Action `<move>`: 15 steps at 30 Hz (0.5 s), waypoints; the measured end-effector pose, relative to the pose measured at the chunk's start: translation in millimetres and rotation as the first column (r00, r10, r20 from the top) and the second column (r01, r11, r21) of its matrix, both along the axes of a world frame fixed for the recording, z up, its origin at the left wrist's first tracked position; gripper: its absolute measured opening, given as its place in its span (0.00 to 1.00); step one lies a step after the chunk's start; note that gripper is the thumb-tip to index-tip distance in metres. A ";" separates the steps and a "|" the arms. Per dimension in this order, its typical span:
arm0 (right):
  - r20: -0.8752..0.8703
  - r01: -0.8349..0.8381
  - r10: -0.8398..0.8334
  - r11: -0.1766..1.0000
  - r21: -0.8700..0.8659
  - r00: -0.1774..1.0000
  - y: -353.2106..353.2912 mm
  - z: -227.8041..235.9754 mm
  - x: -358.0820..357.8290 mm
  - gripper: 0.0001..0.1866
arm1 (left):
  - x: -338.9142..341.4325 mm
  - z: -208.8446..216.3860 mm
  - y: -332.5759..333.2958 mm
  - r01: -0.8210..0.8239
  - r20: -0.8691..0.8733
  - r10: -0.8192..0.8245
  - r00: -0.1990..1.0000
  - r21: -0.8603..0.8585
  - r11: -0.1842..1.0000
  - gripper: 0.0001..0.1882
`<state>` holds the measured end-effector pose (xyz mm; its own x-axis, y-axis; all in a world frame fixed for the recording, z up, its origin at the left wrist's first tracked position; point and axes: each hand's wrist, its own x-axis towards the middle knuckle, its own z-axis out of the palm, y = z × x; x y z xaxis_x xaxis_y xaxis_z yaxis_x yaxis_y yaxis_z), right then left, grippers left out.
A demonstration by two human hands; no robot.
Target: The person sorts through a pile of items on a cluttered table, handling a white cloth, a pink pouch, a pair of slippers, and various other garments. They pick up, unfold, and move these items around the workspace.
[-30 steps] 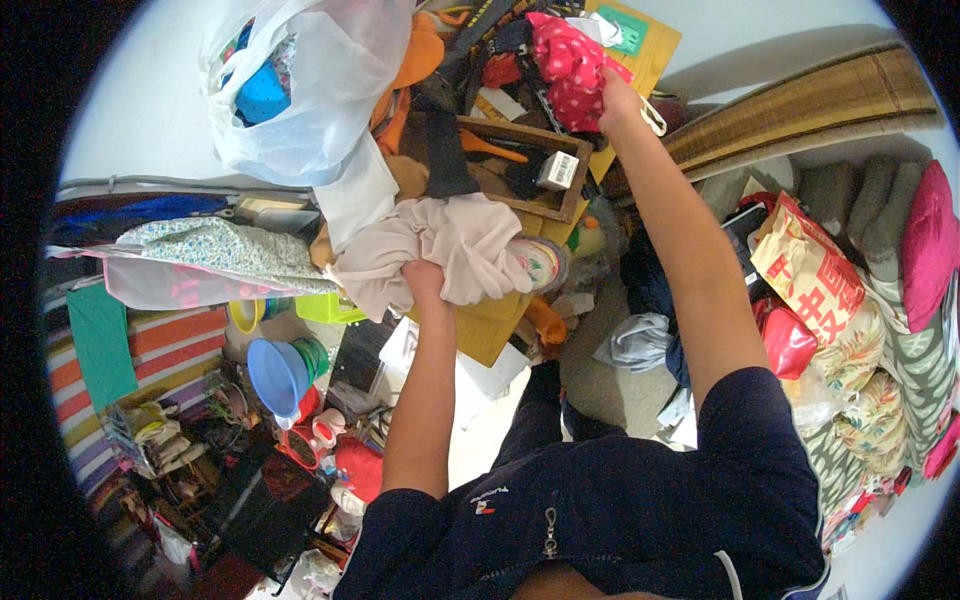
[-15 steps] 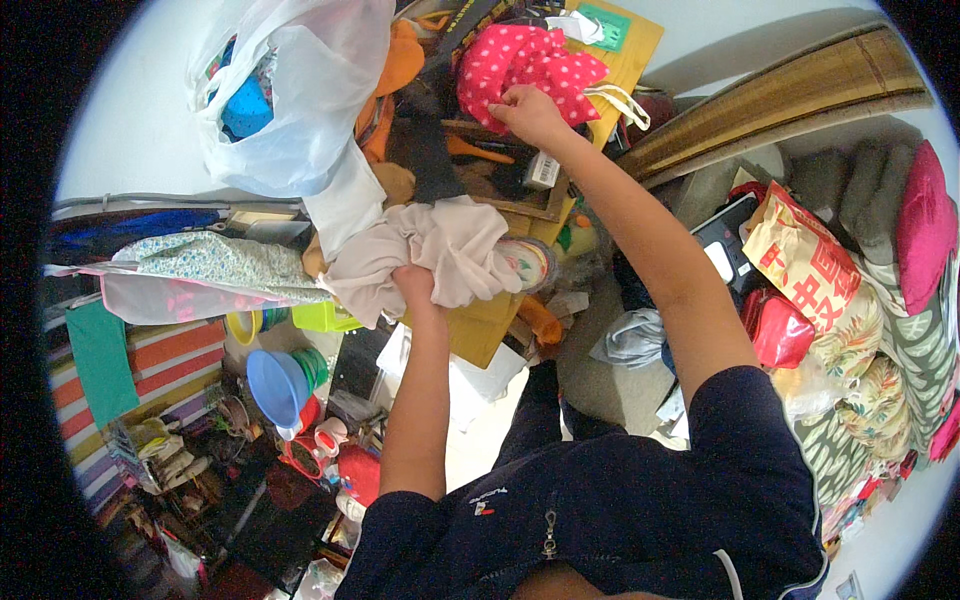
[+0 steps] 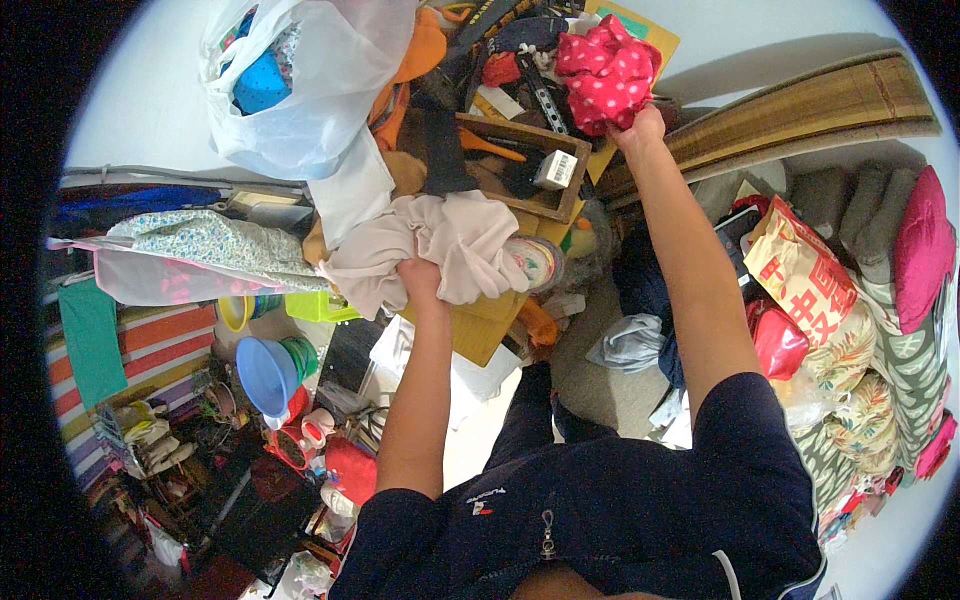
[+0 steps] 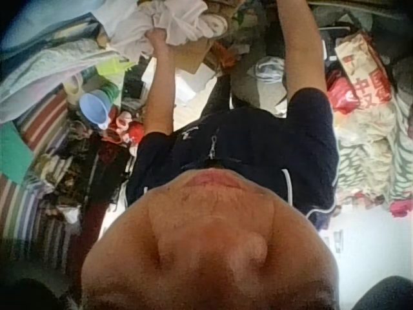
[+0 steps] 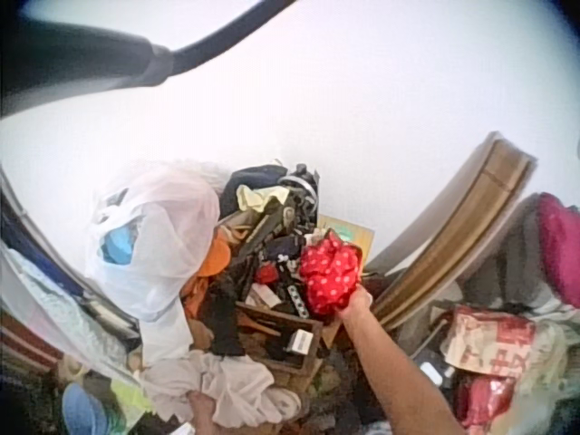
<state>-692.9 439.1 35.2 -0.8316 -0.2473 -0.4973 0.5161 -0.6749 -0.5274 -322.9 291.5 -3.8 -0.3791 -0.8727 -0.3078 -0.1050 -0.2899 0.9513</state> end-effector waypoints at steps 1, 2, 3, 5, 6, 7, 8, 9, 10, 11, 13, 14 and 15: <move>0.035 0.002 -0.004 0.998 0.056 0.999 2.9 0.5 -0.5 0.17 | -0.6 -4.2 -2.2 0.009 0.017 -0.009 1.000 -0.016 1.000 0.13; 0.070 0.003 -0.011 0.994 0.111 0.997 5.9 1.1 -1.4 0.17 | -0.9 -8.4 -4.1 0.025 0.042 -0.024 0.999 -0.040 0.999 0.13; 0.105 0.001 -0.019 0.986 0.166 0.994 8.3 1.5 -1.8 0.17 | -0.2 -12.2 -6.4 0.045 0.068 -0.040 0.997 -0.072 0.996 0.13; 0.110 -0.006 -0.017 0.978 0.209 0.994 8.2 6.6 2.2 0.17 | 3.7 -22.9 -11.9 0.103 0.157 -0.077 0.985 -0.168 0.980 0.14; 0.113 -0.012 -0.015 0.973 0.229 0.994 7.2 9.2 4.4 0.17 | 7.1 -28.2 -17.8 0.160 0.229 -0.103 0.968 -0.243 0.957 0.14; 0.093 -0.014 -0.006 0.975 0.220 0.996 8.9 7.5 2.3 0.17 | 9.5 -36.9 -27.0 0.250 0.335 -0.131 0.933 -0.341 0.906 0.14; 0.073 -0.020 0.004 0.978 0.209 0.997 10.0 2.3 -1.5 0.17 | 11.9 -43.8 -35.5 0.352 0.448 -0.144 0.882 -0.427 0.833 0.14; 0.052 -0.026 0.016 0.980 0.197 0.999 10.5 -2.7 -5.0 0.18 | 15.3 -50.8 -41.6 0.413 0.519 -0.132 0.845 -0.475 0.777 0.14; 0.037 0.002 -0.009 0.981 0.195 0.999 12.3 -10.6 -10.3 0.17 | 17.2 -57.6 -46.6 0.469 0.571 -0.122 0.812 -0.513 0.719 0.14; 0.020 0.034 -0.038 0.980 0.195 0.999 16.1 -17.4 -15.6 0.17 | 11.2 -55.3 -40.0 0.383 0.485 -0.142 0.863 -0.445 0.809 0.13; -0.012 0.084 -0.083 0.986 0.147 0.996 18.3 -16.9 -15.5 0.19 | 4.8 -45.1 -25.1 0.193 0.306 -0.106 0.946 -0.269 0.944 0.10; -0.025 0.100 -0.098 0.990 0.098 0.995 16.7 0.1 -4.8 0.21 | 4.5 -35.4 -16.4 0.098 0.222 -0.061 0.973 -0.161 0.982 0.09; -0.037 0.116 -0.115 0.992 0.049 0.993 13.9 9.6 2.6 0.24 | 3.9 -25.5 -8.3 0.010 0.142 -0.004 0.990 -0.043 0.999 0.09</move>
<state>-690.3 453.0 44.8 -0.8699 -0.1238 -0.4774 0.4173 -0.7008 -0.5786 -319.0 283.2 -29.3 -0.3405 -0.8839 -0.3207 -0.2415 -0.2474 0.9383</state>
